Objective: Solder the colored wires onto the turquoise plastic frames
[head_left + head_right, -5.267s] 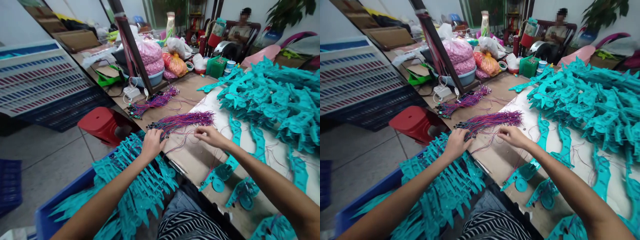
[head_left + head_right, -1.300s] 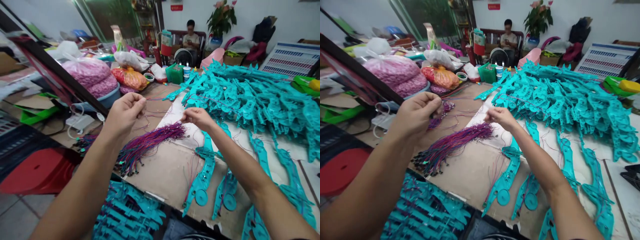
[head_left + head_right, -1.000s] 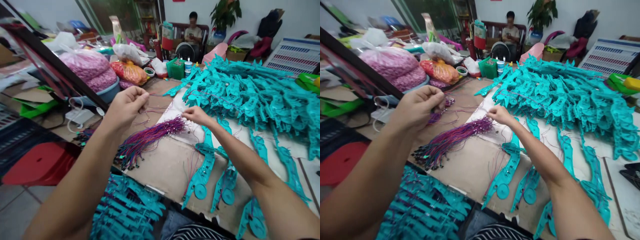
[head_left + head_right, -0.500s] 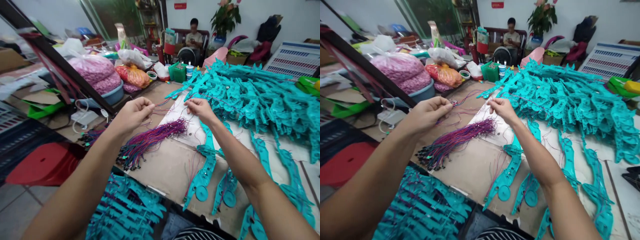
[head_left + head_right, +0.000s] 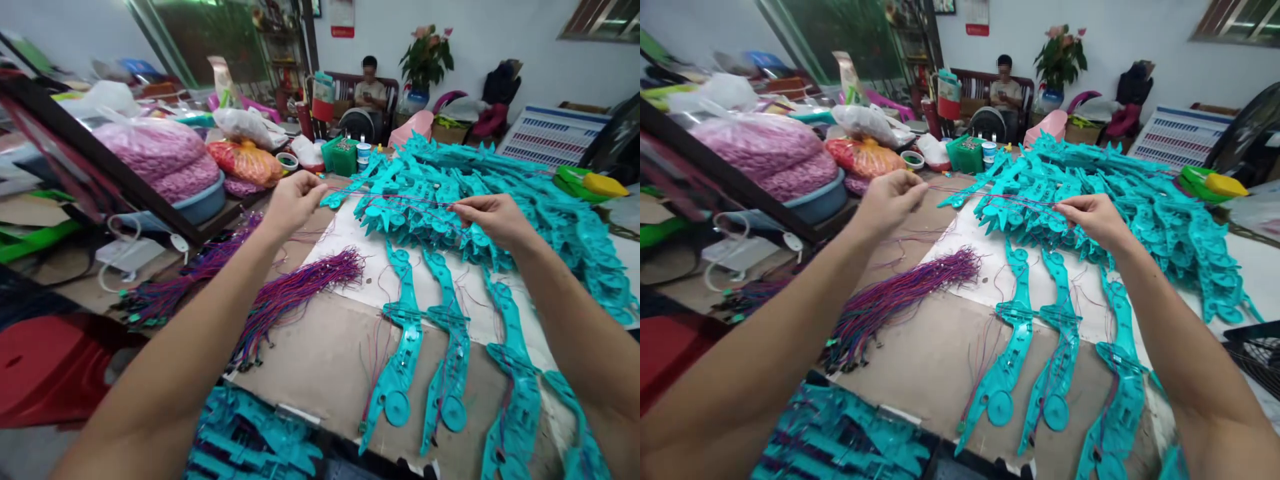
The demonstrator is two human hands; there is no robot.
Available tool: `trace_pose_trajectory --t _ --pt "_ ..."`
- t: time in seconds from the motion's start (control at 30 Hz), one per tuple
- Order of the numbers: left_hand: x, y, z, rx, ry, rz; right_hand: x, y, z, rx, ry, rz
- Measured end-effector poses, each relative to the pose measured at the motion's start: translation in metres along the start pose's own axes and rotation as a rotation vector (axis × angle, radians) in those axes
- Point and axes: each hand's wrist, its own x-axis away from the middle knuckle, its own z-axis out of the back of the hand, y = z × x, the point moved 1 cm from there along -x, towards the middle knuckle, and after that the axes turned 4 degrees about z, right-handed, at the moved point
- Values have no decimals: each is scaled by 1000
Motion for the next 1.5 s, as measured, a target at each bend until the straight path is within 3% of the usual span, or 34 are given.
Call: trace_pose_trajectory --t 0.2,0.37,0.53,0.63,0.7,0.77,0.83,0.9,0.97,1.03,1.13,1.23,1.33,1.5 --pt "-81 -34 -81 -231 14 -5 -28 50 8 441 122 27" --pt "-126 -47 -126 -418 -36 -5 -48 80 -6 683 111 -132" --pt "-141 -61 -142 -437 -122 -3 -48 98 -26 752 55 -155" --pt "-132 -69 -127 -435 -128 14 -40 97 -30 790 2 -163" --pt "-116 -73 -100 -441 -96 18 -34 96 -25 807 -10 -170" --pt "-88 -74 -62 -454 -44 -24 -31 96 -17 829 39 -161" --pt "-44 -72 -20 -489 11 -81 -29 95 -12 884 206 -30" --pt "12 -68 20 -556 46 -70 -23 89 -19 856 268 149" --pt "73 -67 50 -599 17 -13 -10 73 -41 745 177 334" --pt "129 -71 68 -642 -28 76 10 49 -75 603 2 494" --pt "194 -87 77 -759 -3 228 44 9 -138 467 -245 611" --pt "232 -105 72 -904 9 342 69 -19 -192 444 -462 522" --pt "248 -116 65 -1028 -4 355 76 -30 -229 481 -490 409" --pt "249 -121 71 -1089 6 343 60 -36 -267 490 -482 386"
